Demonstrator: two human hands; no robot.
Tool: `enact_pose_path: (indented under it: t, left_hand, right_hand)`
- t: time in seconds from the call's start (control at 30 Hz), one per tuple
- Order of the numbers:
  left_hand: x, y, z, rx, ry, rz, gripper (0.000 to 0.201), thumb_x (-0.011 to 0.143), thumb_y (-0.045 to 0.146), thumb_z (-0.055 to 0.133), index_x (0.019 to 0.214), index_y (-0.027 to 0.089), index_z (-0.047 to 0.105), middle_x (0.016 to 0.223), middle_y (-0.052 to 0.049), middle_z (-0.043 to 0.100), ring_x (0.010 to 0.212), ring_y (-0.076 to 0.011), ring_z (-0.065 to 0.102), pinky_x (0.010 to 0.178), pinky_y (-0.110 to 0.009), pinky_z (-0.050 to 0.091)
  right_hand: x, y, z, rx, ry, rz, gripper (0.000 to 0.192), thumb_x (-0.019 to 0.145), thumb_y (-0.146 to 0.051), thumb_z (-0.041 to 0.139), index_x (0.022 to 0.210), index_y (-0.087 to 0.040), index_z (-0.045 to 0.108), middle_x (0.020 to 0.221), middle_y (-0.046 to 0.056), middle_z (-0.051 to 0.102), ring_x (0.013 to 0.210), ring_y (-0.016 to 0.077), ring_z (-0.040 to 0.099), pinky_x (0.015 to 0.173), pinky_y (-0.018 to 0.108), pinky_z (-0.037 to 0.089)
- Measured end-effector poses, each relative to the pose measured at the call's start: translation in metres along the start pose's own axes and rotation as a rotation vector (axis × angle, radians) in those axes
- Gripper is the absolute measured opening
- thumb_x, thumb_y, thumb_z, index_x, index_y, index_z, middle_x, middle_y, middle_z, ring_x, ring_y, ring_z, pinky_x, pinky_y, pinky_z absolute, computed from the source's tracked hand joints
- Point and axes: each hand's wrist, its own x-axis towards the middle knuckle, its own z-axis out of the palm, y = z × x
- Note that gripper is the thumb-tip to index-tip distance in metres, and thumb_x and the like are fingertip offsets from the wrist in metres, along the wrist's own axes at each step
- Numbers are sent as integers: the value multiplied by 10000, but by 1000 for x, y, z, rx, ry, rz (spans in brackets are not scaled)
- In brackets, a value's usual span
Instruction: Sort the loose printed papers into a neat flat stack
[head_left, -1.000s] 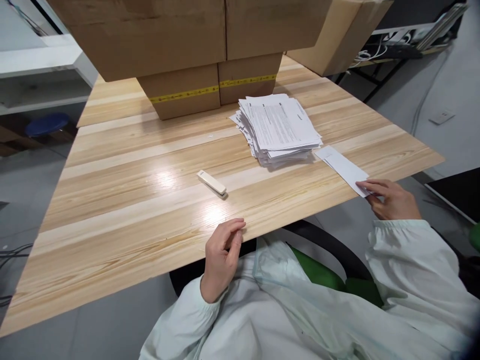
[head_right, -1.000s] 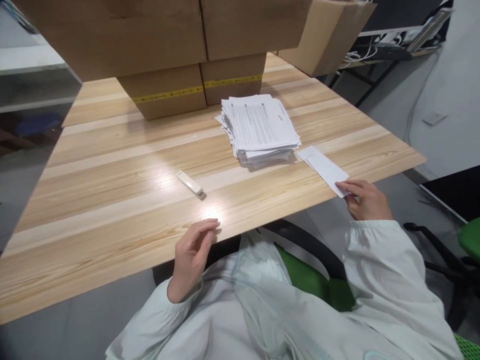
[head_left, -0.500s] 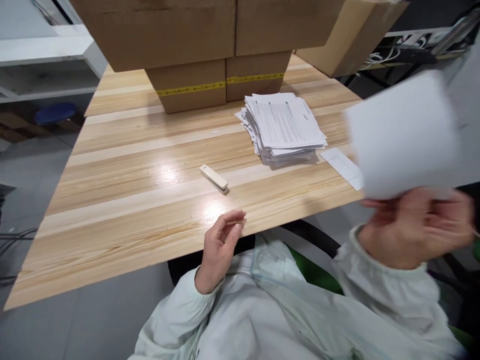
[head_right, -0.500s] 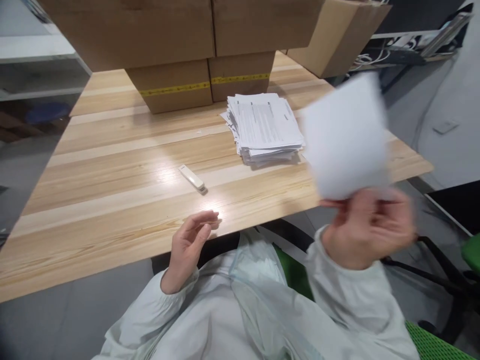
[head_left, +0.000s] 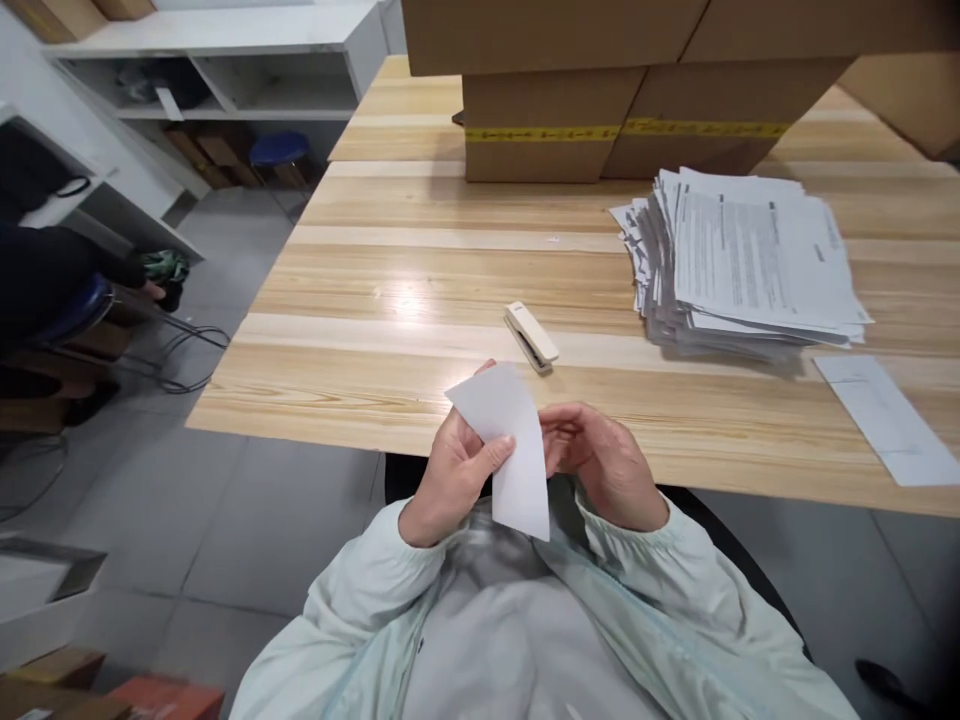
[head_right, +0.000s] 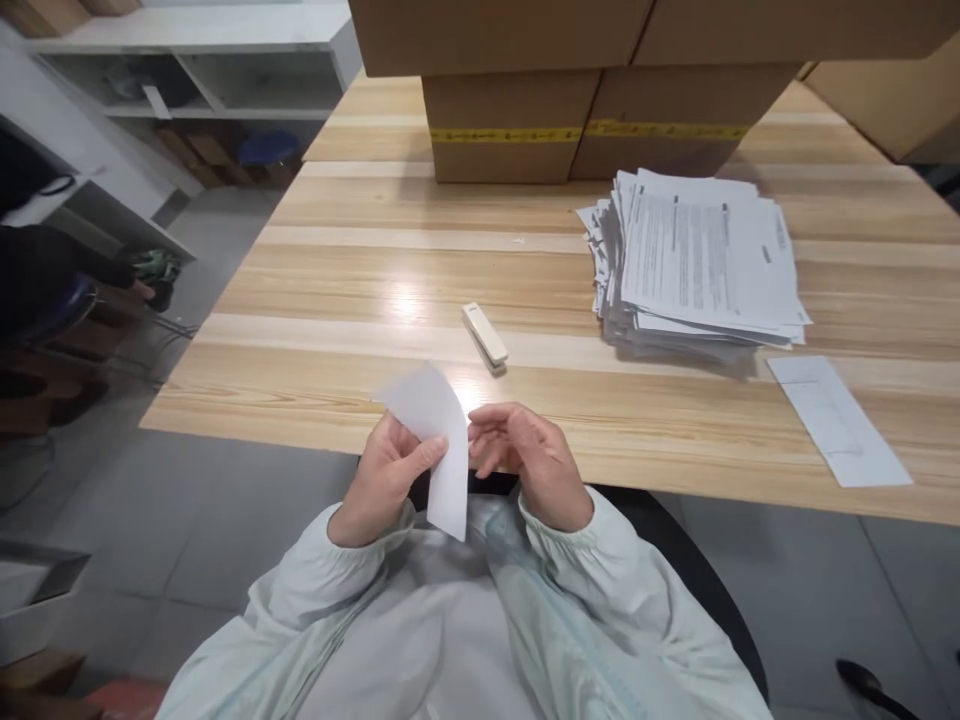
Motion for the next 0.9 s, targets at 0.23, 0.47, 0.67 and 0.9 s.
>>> enact_pose_path:
  t: [0.23,0.47,0.67,0.9]
  left_hand:
    - [5,2,2,18,-124,-46,775,863,415,730,1525,253,362,1408,-113,593,1166,-213,635,957,-308,540]
    - [11,-6,4,131,44,42,537,995,486,504,1480,265,440,1481,-82,555,1297,-225,572,1039,-326,496]
    - [15,-10,5,288,158,136,402,1010,513,452,1270,237,585,1225,-73,692,1068,-209,655,913,-317,530]
    - [17,-10,5,347,186,182,393,1001,563,436,1117,226,603,887,-21,661,712,-145,570,657,-261,494]
  right_hand:
    - [13,-4,5,56,30,107,377,687,-487,867,898,-212,721,798,16,734,628,123,647,574,243,559]
    - [19,2,6,123,30,149,356,689,-469,871,864,-199,718,749,6,722,639,121,650,603,241,548]
    - [22,6,8,137,-10,221,397,716,-515,841,921,-196,722,667,-8,683,546,107,613,533,225,528]
    - [25,0,10,138,-56,208,369,752,-529,810,762,-176,705,613,-17,648,516,84,608,511,186,538]
